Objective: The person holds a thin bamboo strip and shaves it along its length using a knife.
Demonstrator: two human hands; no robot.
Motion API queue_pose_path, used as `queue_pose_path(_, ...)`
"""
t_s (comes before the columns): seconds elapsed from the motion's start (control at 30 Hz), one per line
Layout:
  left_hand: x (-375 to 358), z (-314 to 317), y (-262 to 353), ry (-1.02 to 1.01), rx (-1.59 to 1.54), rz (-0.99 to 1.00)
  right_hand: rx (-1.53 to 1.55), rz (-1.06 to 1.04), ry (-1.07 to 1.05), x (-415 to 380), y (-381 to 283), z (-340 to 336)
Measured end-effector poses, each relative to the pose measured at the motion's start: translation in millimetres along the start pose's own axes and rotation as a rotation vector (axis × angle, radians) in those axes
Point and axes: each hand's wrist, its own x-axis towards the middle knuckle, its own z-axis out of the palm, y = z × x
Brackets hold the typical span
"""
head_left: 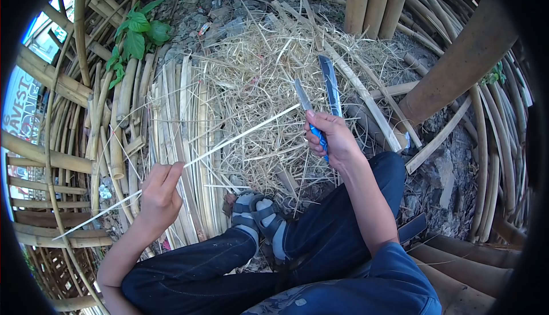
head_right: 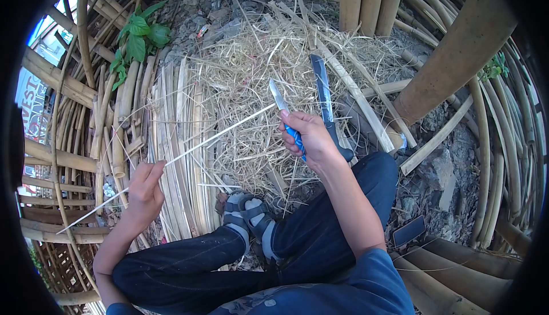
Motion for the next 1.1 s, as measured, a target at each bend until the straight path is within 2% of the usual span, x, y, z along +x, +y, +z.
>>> queue_pose_path(0.13, -6, 2, 3, -0.04, -0.04, -0.065, -0.028, 0.009, 0.134, 9, 9, -6)
queue_pose_path(0.2, -10, 1, -3, -0.026, -0.051, -0.08, 0.08, -0.055, 0.356, 27, 5, -54)
queue_pose_path(0.27, -14, -5, -17, 0.019, -0.023, -0.19, 0.027, -0.151, 0.428, 27, -6, -85)
queue_pose_path(0.3, -13, -5, -18, 0.024, -0.018, -0.194, 0.025, -0.153, 0.42, 26, -10, -76)
queue_pose_path(0.37, -14, -1, -17, -0.001, -0.054, -0.254, 0.006, -0.312, 0.419, 15, -16, -46)
queue_pose_path(0.43, -15, 3, -15, -0.019, -0.065, -0.25, -0.055, -0.328, 0.305, 4, -13, -12)
queue_pose_path(0.53, -13, 8, -12, -0.034, -0.096, -0.229, -0.368, -0.29, 0.093, -3, 15, 21)
queue_pose_path(0.6, -13, 12, -8, -0.04, -0.125, -0.218, -0.89, -0.406, 0.158, -14, 32, 43)
queue_pose_path(0.63, -14, 13, -6, -0.055, -0.152, -0.223, -1.026, -0.49, 0.113, -19, 40, 51)
queue_pose_path(0.7, -14, 14, -3, -0.075, -0.178, -0.224, -1.102, -0.537, 0.086, -24, 57, 59)
queue_pose_path(0.8, -14, 13, 0, -0.091, -0.119, -0.143, -1.118, -0.553, 0.211, -14, 54, 48)
queue_pose_path(0.87, -12, 9, 2, -0.064, -0.092, -0.138, -0.703, -0.373, 0.438, 11, 20, 10)
queue_pose_path(0.9, -12, 11, 4, -0.06, -0.092, -0.14, -0.761, -0.268, 0.347, 25, 10, -17)
queue_pose_path(0.93, -12, 14, 5, -0.062, -0.106, -0.129, -0.59, -0.168, 0.313, 28, 3, -21)
queue_pose_path(0.97, -11, 17, 4, -0.065, -0.119, -0.121, -0.593, -0.174, 0.308, 29, 5, -20)
queue_pose_path(1.03, -11, 21, 2, -0.081, -0.13, -0.145, -0.4, -0.215, 0.353, 29, 23, -19)
queue_pose_path(1.1, -12, 22, 1, -0.108, -0.139, -0.161, -0.487, -0.227, 0.412, 28, 38, -10)
